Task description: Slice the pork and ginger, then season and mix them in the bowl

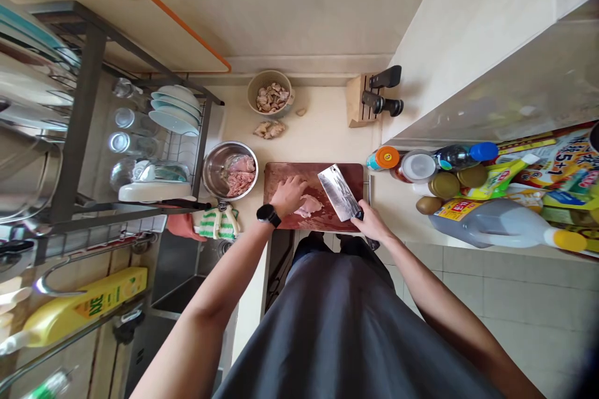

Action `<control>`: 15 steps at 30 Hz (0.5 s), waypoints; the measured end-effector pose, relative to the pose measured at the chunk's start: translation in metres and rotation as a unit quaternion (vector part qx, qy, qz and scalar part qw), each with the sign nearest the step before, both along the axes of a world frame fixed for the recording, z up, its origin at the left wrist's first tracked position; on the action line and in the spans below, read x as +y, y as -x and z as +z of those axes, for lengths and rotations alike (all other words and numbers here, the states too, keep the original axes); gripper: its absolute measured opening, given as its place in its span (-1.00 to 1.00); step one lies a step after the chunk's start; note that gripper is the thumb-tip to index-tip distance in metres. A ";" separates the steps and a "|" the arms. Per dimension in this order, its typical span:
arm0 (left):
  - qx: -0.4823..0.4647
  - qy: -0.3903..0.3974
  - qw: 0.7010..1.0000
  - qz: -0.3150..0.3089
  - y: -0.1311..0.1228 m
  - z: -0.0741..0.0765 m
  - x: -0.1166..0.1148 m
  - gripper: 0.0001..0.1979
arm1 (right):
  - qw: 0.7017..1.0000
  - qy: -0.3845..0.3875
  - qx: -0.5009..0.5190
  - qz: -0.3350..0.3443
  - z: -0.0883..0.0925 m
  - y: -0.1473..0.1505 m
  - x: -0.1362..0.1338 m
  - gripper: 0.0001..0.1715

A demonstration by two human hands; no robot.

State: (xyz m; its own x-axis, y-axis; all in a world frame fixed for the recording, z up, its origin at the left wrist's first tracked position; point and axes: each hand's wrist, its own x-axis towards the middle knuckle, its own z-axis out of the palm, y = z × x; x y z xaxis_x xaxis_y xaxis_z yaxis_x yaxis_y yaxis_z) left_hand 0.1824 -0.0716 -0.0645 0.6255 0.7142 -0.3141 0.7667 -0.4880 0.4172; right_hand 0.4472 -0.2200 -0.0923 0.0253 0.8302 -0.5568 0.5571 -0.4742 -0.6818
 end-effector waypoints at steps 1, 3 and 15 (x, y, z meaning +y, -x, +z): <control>-0.010 -0.024 1.000 -0.013 -0.001 -0.002 -0.009 -0.76 | 0.999 0.013 0.036 0.006 0.002 0.000 0.000 -0.76; -0.059 -0.046 0.997 -0.037 0.000 -0.010 -0.032 -0.82 | 0.994 0.046 0.095 0.025 0.006 0.002 0.000 -0.77; -0.191 -0.156 0.968 0.045 -0.002 -0.073 -0.088 -0.79 | 0.948 -0.022 -0.207 0.242 0.052 0.081 -0.009 -0.44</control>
